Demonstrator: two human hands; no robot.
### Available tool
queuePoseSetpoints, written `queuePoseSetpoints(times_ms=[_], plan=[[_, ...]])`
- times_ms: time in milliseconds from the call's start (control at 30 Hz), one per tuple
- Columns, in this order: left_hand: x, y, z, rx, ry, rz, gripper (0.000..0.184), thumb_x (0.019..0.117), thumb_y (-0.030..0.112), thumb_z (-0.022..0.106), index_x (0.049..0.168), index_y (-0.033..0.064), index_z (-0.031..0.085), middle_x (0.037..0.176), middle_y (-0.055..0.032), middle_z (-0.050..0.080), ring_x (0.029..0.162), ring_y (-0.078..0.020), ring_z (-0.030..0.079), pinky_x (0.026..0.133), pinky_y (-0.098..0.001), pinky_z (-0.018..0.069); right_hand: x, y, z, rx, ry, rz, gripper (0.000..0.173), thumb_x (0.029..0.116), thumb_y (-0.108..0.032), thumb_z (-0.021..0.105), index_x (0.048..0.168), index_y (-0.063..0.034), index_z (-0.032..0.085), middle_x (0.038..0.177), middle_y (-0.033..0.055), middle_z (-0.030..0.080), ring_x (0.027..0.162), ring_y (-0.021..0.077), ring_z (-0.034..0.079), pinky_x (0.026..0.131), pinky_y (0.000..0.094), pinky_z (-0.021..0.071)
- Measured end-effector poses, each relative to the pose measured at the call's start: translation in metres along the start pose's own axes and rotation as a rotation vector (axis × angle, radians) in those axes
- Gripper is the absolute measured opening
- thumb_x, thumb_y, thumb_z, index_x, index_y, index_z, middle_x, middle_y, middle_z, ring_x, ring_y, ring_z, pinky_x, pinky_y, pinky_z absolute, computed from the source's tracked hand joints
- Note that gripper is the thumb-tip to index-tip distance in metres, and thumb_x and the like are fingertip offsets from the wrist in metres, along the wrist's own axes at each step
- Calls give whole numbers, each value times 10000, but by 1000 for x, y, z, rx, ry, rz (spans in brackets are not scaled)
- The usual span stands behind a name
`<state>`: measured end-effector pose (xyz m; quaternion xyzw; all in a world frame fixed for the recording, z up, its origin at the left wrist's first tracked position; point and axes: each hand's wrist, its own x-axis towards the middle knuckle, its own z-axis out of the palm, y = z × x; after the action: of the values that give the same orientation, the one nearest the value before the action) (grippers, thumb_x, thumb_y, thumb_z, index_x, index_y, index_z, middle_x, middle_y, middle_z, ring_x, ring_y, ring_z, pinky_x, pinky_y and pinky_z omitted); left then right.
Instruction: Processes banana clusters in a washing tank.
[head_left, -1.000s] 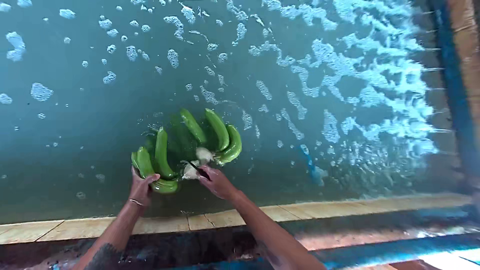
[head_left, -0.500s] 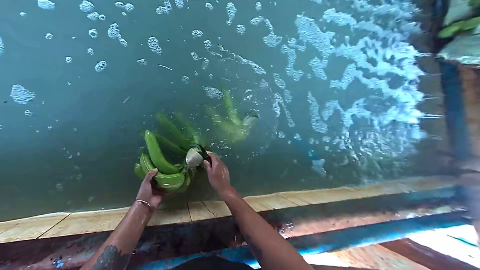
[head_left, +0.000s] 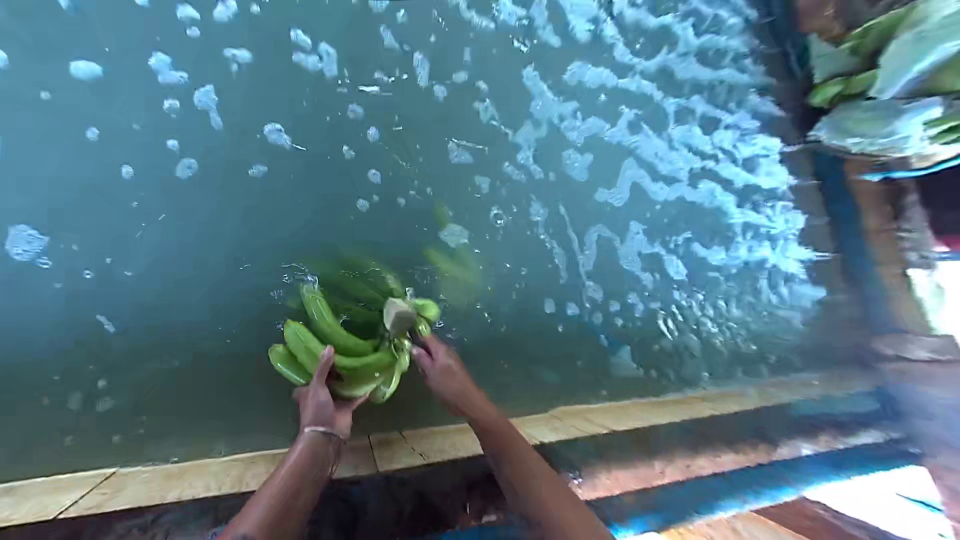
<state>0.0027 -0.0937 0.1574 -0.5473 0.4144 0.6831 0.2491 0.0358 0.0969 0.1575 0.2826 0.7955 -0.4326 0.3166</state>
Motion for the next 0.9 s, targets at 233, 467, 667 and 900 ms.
queuePoseSetpoints(times_ms=[233,467,667,900], plan=[[-3,-11,12,-25,-61,39,752,970,325,690,1548,142,244,1344,-256,550,1084,-438,647,767,-605,592,-26,12,-15,183,10,-34,351,1090,-249,458,1301,15,556,884,111,596,684,189,568,630,367,512],[8,-16,14,-23,-93,56,788,968,263,690,1567,193,184,1381,-253,520,1129,-444,624,792,-612,582,-23,2,-49,-202,379,-16,407,1092,-269,473,1380,10,545,1132,230,687,1012,367,694,901,555,547],[9,-13,22,-37,-19,107,793,945,262,724,1547,171,216,1358,-263,534,1107,-456,628,768,-632,577,26,-12,-16,-371,182,16,415,1104,-274,432,1434,-35,512,1288,233,649,1153,397,668,972,573,529],[24,-5,-12,16,-109,43,695,990,315,642,1560,211,257,1392,-229,545,1135,-434,635,804,-614,583,-24,27,-26,65,46,-104,351,1071,-269,489,1288,-12,587,892,111,629,711,199,606,654,386,535]])
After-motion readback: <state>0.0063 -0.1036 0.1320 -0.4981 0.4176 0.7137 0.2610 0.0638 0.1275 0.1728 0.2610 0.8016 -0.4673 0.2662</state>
